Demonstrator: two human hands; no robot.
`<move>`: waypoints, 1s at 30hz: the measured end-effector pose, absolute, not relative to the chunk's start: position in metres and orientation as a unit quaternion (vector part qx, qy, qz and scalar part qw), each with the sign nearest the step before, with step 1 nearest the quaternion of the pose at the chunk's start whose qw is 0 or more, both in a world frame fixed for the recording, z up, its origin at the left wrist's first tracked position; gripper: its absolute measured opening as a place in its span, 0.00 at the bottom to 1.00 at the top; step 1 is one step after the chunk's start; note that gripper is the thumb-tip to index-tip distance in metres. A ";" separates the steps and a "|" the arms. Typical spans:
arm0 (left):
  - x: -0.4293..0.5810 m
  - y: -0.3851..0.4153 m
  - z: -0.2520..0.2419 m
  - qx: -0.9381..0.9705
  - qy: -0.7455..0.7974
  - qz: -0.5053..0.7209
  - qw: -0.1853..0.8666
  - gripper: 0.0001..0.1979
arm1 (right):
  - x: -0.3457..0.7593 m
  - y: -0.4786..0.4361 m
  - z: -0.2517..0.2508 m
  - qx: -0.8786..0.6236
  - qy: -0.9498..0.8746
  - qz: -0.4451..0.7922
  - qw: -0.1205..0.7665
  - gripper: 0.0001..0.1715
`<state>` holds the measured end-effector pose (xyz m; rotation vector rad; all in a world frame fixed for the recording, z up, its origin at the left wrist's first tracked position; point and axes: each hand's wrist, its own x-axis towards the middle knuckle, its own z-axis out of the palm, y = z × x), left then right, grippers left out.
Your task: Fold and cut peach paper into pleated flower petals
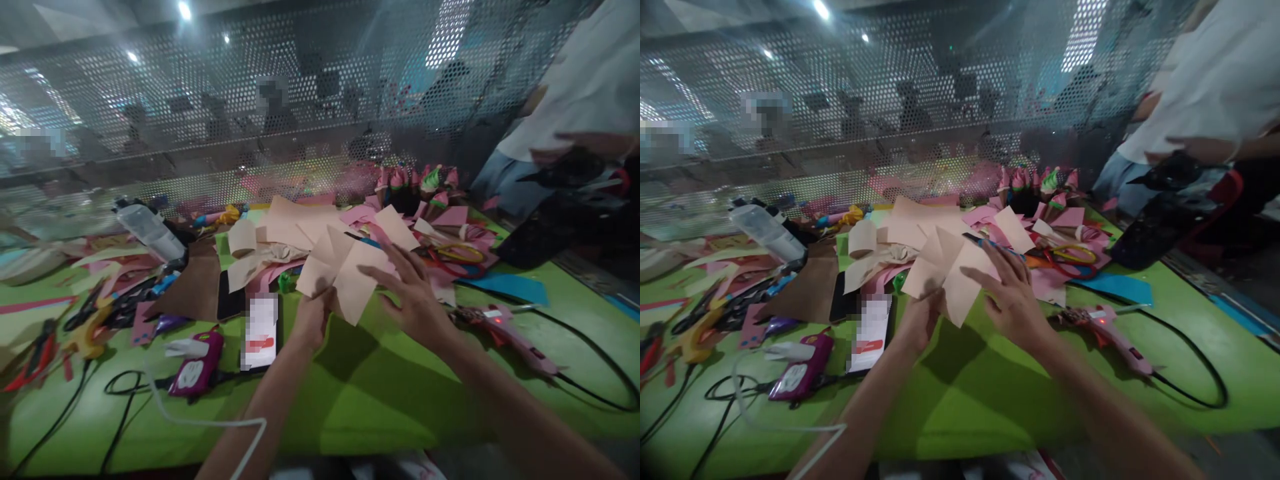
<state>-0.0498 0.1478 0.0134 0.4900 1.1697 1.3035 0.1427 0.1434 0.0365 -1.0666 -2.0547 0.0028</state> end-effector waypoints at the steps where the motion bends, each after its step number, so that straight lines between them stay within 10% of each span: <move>1: -0.051 0.148 0.014 0.224 0.516 0.558 0.610 0.15 | 0.145 0.143 0.039 -0.427 -0.797 0.027 0.426 0.35; 13: -0.073 0.144 0.021 0.441 0.521 0.429 0.591 0.21 | 0.155 0.157 0.032 -0.480 -0.601 0.412 0.488 0.16; 30: -0.074 0.153 0.013 0.364 0.451 0.474 0.663 0.23 | 0.159 0.157 0.036 -0.476 -0.566 0.411 0.533 0.15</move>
